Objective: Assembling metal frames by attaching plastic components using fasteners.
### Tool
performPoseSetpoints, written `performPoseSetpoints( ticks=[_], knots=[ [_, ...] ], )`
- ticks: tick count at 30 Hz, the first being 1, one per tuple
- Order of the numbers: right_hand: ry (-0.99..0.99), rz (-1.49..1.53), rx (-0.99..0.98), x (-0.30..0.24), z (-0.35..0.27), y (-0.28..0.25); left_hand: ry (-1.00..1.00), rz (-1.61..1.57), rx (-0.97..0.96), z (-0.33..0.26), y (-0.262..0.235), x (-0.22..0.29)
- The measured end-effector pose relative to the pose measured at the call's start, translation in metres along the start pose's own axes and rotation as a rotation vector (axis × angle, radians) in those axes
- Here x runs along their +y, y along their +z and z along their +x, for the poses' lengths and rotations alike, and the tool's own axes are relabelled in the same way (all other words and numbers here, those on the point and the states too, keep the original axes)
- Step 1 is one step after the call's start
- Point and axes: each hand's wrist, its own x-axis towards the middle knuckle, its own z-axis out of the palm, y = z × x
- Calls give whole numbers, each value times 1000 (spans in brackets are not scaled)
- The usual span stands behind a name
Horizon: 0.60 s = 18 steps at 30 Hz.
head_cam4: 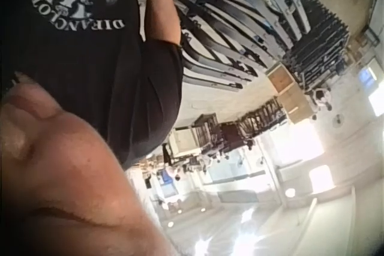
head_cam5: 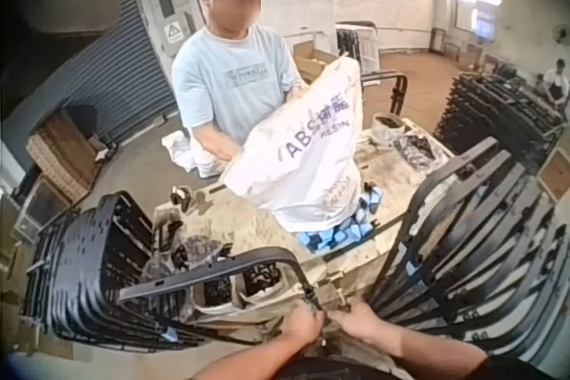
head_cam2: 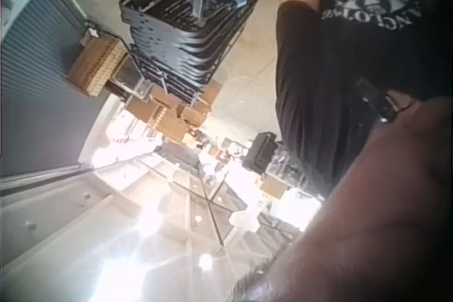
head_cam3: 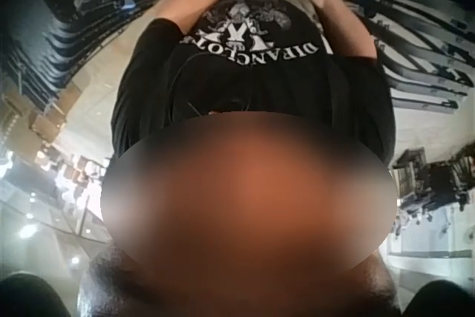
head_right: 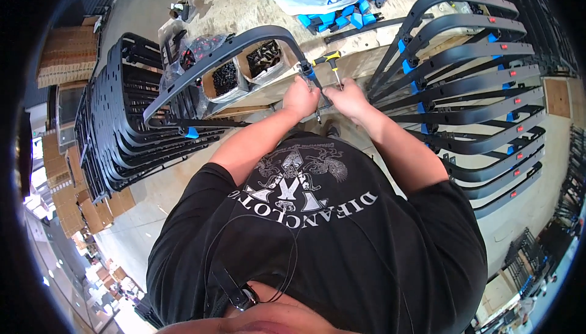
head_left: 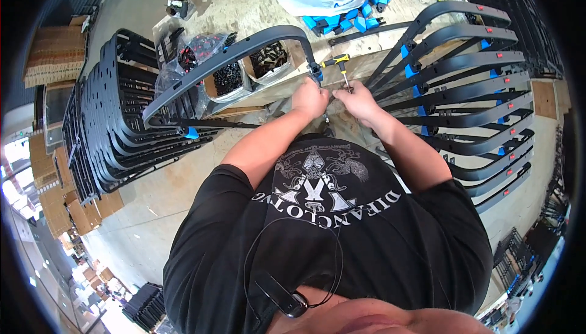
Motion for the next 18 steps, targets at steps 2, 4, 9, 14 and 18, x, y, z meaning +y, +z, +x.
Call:
performPoseSetpoints(
  ticks=[2, 4, 9, 14, 18],
  knots=[
    [46, 209, -121, -28, -23, -17, -9, -3, -23, -2, -5, 6],
    [115, 82, -98, -38, -18, -23, 3, -60, -19, -5, -5, 7],
    [144, 122, -23, -6, 47, -13, 62, -288, -6, -13, -17, -20],
    [-393, -98, 318, -20, 64, 11, -204, -557, 71, -29, -69, -82],
    [-275, -270, 161, -29, 64, 10, -318, -624, 161, -24, -102, -130]
  ],
)
